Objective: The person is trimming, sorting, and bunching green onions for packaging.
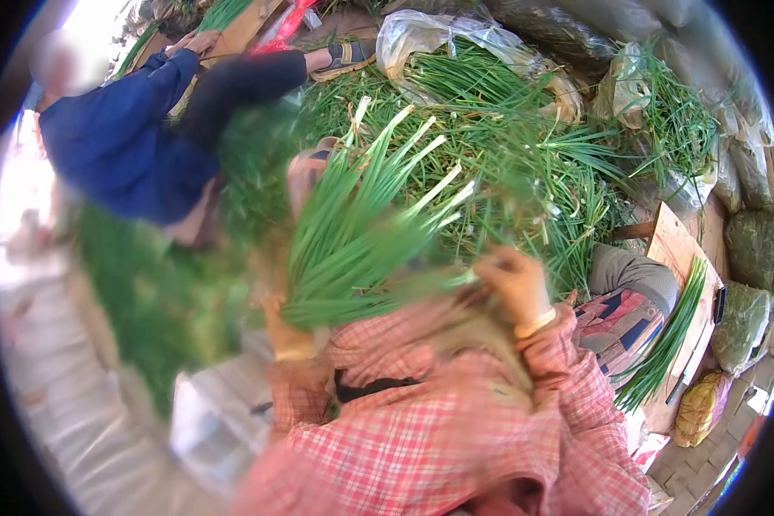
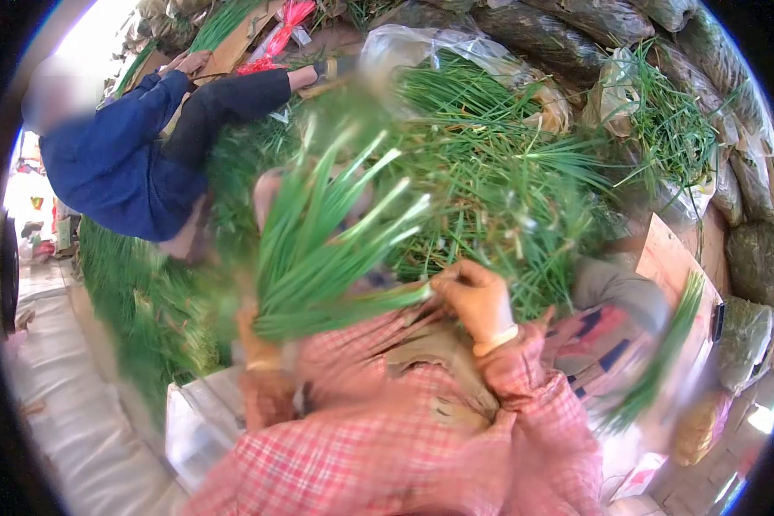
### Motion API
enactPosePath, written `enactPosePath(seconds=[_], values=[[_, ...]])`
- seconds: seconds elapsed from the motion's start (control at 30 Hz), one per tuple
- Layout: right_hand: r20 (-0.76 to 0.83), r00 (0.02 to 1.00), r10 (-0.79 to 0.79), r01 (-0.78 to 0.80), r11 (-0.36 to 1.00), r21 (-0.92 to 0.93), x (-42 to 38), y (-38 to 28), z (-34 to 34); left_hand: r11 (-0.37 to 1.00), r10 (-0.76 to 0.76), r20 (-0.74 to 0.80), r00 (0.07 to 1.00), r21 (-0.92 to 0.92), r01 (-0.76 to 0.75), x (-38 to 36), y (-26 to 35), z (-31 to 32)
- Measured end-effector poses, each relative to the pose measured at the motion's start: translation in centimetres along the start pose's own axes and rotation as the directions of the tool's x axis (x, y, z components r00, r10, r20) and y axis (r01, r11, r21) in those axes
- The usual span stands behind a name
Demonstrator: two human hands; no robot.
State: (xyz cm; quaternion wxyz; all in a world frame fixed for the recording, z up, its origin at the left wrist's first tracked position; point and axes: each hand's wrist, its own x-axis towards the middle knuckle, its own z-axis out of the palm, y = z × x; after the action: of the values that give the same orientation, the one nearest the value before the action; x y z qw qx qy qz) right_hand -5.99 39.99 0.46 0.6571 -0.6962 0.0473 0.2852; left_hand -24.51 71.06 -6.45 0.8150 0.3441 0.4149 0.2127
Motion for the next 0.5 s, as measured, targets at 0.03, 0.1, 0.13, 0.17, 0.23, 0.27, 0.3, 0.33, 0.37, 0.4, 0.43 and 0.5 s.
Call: enactPosePath(seconds=[0.03, 0.1, 0.13, 0.17, 0.23, 0.27, 0.3, 0.33, 0.37, 0.4, 0.43, 0.5], values=[[-0.021, 0.997, -0.072, 0.067, 0.983, -0.168, -0.4, -0.7, -0.3, 0.999, 0.043, -0.006, 0.999, 0.032, -0.043, 0.3, -0.2, -0.7], [0.031, 0.883, -0.469, 0.428, 0.776, -0.464, 0.1, -0.2, -1.7, 0.94, 0.229, 0.037, 0.973, 0.251, -0.231, 2.3, -2.2, -4.6], [0.104, 0.769, -0.63, 0.561, 0.588, -0.583, 0.3, 0.0, -2.6, 0.898, 0.289, 0.061, 0.955, 0.327, -0.293, 1.9, -2.2, -3.6], [-0.009, 0.809, -0.588, 0.475, 0.663, -0.578, 0.4, -0.2, -3.3, 0.887, 0.295, 0.075, 0.953, 0.348, -0.302, 1.1, -2.5, -2.5], [-0.239, 0.744, -0.624, 0.356, 0.673, -0.649, 2.0, -0.6, -7.8, 0.816, 0.324, 0.075, 0.943, 0.483, -0.318, -0.9, -1.6, 0.6], [-0.407, 0.655, -0.636, 0.204, 0.668, -0.715, 3.5, 0.1, -11.7, 0.745, 0.351, 0.065, 0.934, 0.586, -0.321, -1.5, -1.1, 1.5], [-0.42, 0.599, -0.682, 0.129, 0.6, -0.789, 4.2, -0.1, -15.3, 0.663, 0.381, 0.058, 0.923, 0.679, -0.316, -2.0, -0.7, 2.1], [-0.368, 0.605, -0.707, -0.198, 0.313, -0.929, 4.4, -1.0, -17.8, 0.569, 0.428, 0.098, 0.898, 0.743, -0.352, -2.4, -0.4, 2.6], [-0.252, 0.565, -0.786, -0.186, 0.177, -0.967, 4.3, -1.5, -17.7, 0.468, 0.471, 0.141, 0.871, 0.797, -0.383, -2.6, -0.2, 3.0], [-0.127, 0.518, -0.846, -0.182, 0.036, -0.983, 4.2, -2.0, -17.6, 0.36, 0.509, 0.189, 0.84, 0.84, -0.407, -2.6, 0.0, 3.3], [-0.146, 0.595, -0.79, 0.01, 0.189, -0.982, 3.9, -2.9, -15.3, 0.502, 0.479, 0.115, 0.87, 0.778, -0.379, -1.1, -0.9, 0.8], [-0.1, 0.808, -0.58, 0.277, 0.524, -0.805, 2.8, -4.1, -7.3, 0.666, 0.418, 0.046, 0.907, 0.664, -0.341, 3.0, -3.7, -5.6]])
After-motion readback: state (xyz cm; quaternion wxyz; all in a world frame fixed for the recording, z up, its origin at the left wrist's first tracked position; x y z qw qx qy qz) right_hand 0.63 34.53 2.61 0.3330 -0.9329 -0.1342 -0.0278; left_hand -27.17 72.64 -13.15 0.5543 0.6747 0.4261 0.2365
